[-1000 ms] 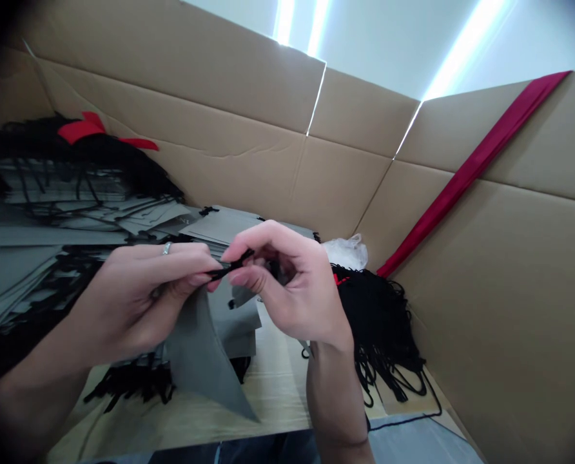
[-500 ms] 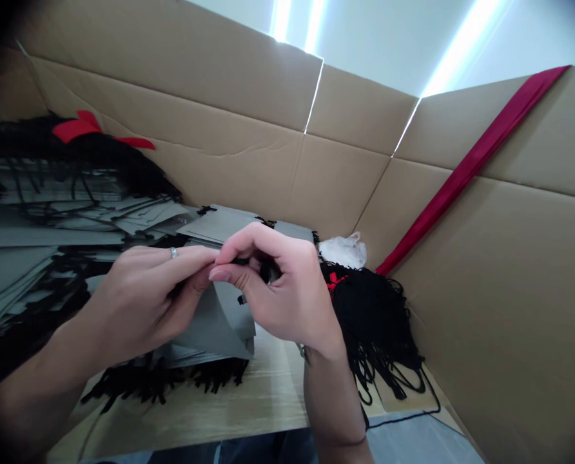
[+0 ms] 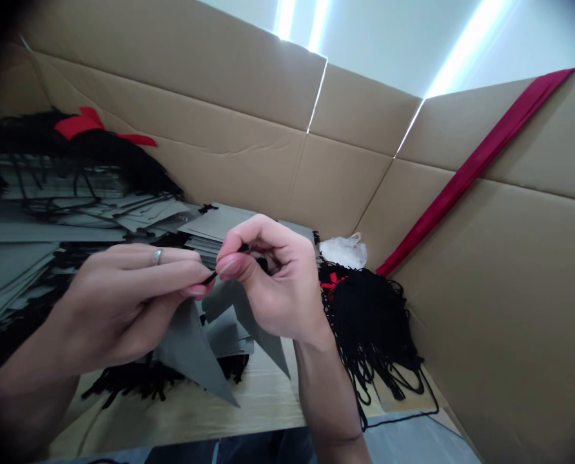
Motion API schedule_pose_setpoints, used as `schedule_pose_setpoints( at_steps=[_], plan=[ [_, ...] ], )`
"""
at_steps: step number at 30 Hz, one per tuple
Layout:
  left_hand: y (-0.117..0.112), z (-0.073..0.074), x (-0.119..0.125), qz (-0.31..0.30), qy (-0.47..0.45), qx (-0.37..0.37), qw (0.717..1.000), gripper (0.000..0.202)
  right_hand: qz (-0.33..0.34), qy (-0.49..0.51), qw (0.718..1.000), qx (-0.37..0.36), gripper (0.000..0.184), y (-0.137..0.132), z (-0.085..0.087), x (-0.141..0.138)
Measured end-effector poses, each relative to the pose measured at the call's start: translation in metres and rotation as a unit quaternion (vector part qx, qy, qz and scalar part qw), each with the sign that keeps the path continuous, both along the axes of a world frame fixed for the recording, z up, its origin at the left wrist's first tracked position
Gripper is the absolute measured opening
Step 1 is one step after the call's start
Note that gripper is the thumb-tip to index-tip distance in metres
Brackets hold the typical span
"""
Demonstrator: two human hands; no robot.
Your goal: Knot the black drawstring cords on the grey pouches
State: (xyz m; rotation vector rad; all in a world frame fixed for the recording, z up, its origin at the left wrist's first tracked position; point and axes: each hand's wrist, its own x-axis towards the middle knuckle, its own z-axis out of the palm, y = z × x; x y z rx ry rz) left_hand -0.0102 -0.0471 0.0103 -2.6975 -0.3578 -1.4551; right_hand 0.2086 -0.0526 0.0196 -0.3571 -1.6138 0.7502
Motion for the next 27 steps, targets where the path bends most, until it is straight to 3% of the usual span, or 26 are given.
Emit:
schedule_pose_setpoints(
  at_steps=[6,10,14,24,27],
  plan=[
    [0.002,0.002,0.004,0.084,-0.001,0.066,0.994,0.023,-0.026,-0.062,0.997,-0.025,0.031,-0.001,0.005,0.014],
    [0.006,0.0,0.008,0.114,-0.003,0.093,0.989,0.022,-0.074,-0.044,0.996,-0.024,0.026,-0.005,0.007,0.014],
    [0.005,-0.001,0.01,0.121,0.013,0.099,0.988,0.02,-0.123,-0.046,0.991,0.006,0.026,-0.005,0.007,0.013],
    [0.004,-0.003,0.014,0.138,0.028,0.094,0.986,0.021,-0.127,-0.074,0.988,0.043,0.014,-0.004,0.009,0.014],
    [0.005,-0.003,0.014,0.111,0.021,0.08,0.99,0.024,-0.125,-0.076,0.988,0.046,0.012,-0.004,0.007,0.013]
  ],
)
